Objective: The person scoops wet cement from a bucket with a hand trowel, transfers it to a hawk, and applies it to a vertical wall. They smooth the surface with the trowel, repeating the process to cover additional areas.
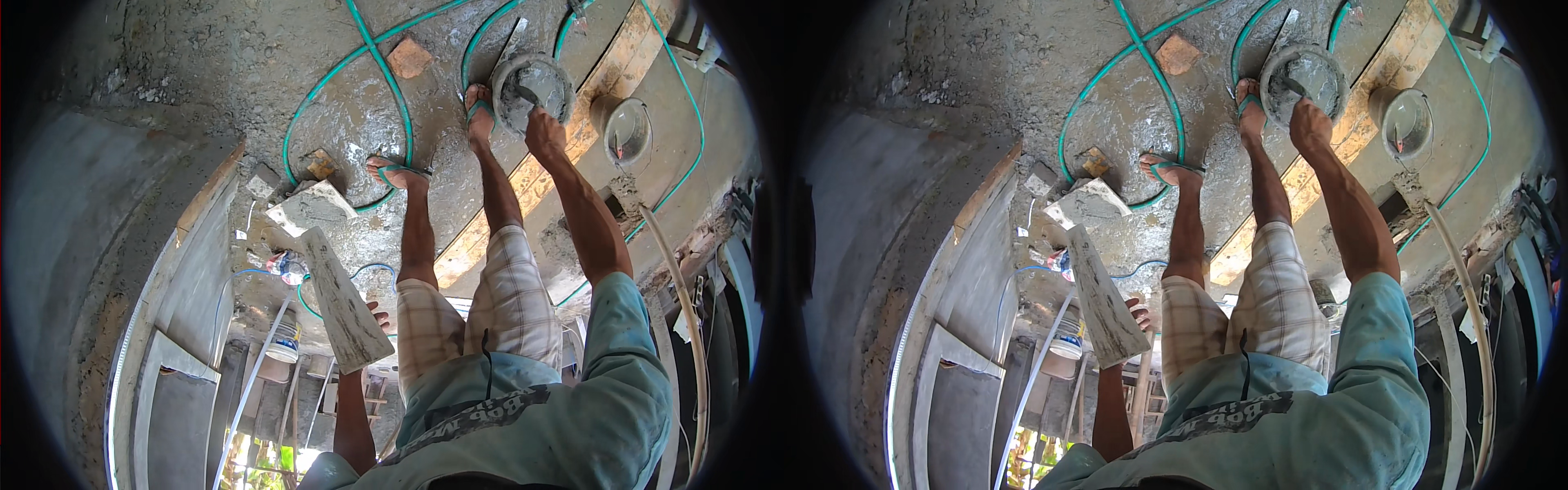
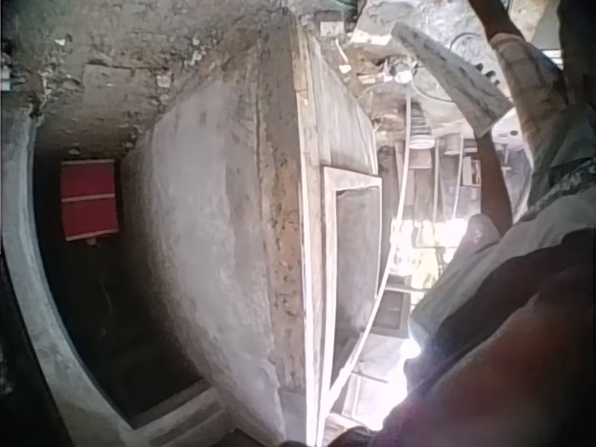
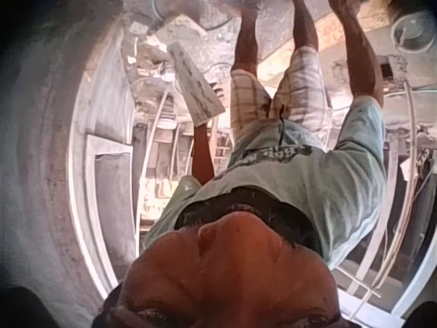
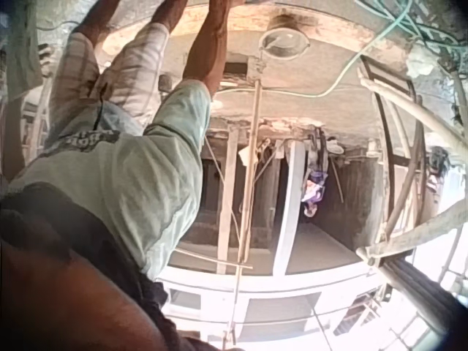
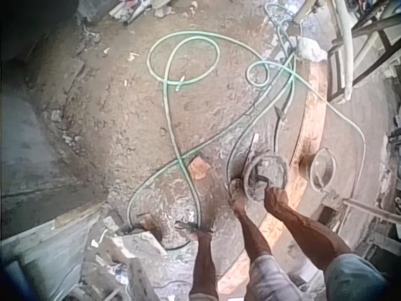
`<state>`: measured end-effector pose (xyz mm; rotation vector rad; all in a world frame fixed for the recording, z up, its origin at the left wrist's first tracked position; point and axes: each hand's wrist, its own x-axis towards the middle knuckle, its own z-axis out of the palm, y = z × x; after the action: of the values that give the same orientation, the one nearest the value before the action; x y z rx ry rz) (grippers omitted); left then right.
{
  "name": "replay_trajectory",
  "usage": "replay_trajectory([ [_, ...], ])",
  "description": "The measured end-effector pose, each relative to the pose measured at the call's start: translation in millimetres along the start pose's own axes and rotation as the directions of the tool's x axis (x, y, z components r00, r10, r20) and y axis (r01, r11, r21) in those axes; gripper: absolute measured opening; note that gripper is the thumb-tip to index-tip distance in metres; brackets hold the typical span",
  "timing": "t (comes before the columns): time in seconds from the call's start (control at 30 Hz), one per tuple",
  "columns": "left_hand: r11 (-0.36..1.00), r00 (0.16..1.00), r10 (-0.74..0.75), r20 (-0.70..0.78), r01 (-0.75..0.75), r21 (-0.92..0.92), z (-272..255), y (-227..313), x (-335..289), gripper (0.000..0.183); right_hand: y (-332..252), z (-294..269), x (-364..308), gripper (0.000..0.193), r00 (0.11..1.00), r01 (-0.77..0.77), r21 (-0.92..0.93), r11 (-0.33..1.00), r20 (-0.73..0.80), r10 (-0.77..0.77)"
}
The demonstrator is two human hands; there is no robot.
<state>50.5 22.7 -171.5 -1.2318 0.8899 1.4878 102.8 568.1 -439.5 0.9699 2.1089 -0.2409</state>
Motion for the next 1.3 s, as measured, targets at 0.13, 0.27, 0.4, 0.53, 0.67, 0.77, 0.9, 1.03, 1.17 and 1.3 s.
replay_trajectory([
  [0.13,1.0,0.999,0.021,0.047,-0.02,-0.018,-18,6,0,0.065,7,-22,-26,0.024,0.992,-0.123,0.244,0.962,0.017,0.122],
  [0.27,0.985,0.995,0.061,-0.076,-0.048,0.165,16,6,13,0.064,27,17,-7,0.028,0.971,-0.231,0.282,0.931,0.007,0.239],
  [0.4,0.974,0.977,0.213,0.023,-0.21,-0.087,27,16,9,0.069,-7,71,16,0.031,0.983,-0.136,0.455,0.88,-0.049,0.177],
  [0.53,0.945,0.914,0.288,0.285,-0.222,-0.241,26,16,21,0.074,11,110,44,0.029,0.795,0.464,-0.096,0.881,-0.395,-0.461],
  [0.67,0.95,0.92,0.313,0.234,-0.304,-0.075,19,27,33,0.071,21,93,56,0.023,0.535,0.841,0.321,0.436,-0.608,-0.586],
  [0.77,0.99,0.951,0.137,0.276,-0.119,-0.081,21,42,54,0.073,20,66,40,0.019,0.874,-0.446,0.884,-0.137,0.398,-0.28],
  [0.9,0.987,0.851,-0.088,0.518,0.146,-0.072,37,71,106,0.076,2,42,13,0.017,0.719,-0.695,0.668,-0.266,0.634,-0.285],
  [1.03,0.991,0.896,-0.054,0.441,0.102,-0.086,118,72,162,0.073,10,57,-19,0.019,0.803,-0.595,0.734,-0.328,0.562,-0.199],
  [1.17,0.984,0.891,-0.096,0.443,0.017,0.178,165,77,228,0.065,19,63,-40,0.023,0.858,-0.507,0.794,-0.337,0.502,-0.107],
  [1.3,0.906,0.909,-0.075,0.41,-0.11,0.409,185,75,285,0.056,31,30,-60,0.025,0.879,-0.477,0.829,-0.291,0.455,-0.144],
])
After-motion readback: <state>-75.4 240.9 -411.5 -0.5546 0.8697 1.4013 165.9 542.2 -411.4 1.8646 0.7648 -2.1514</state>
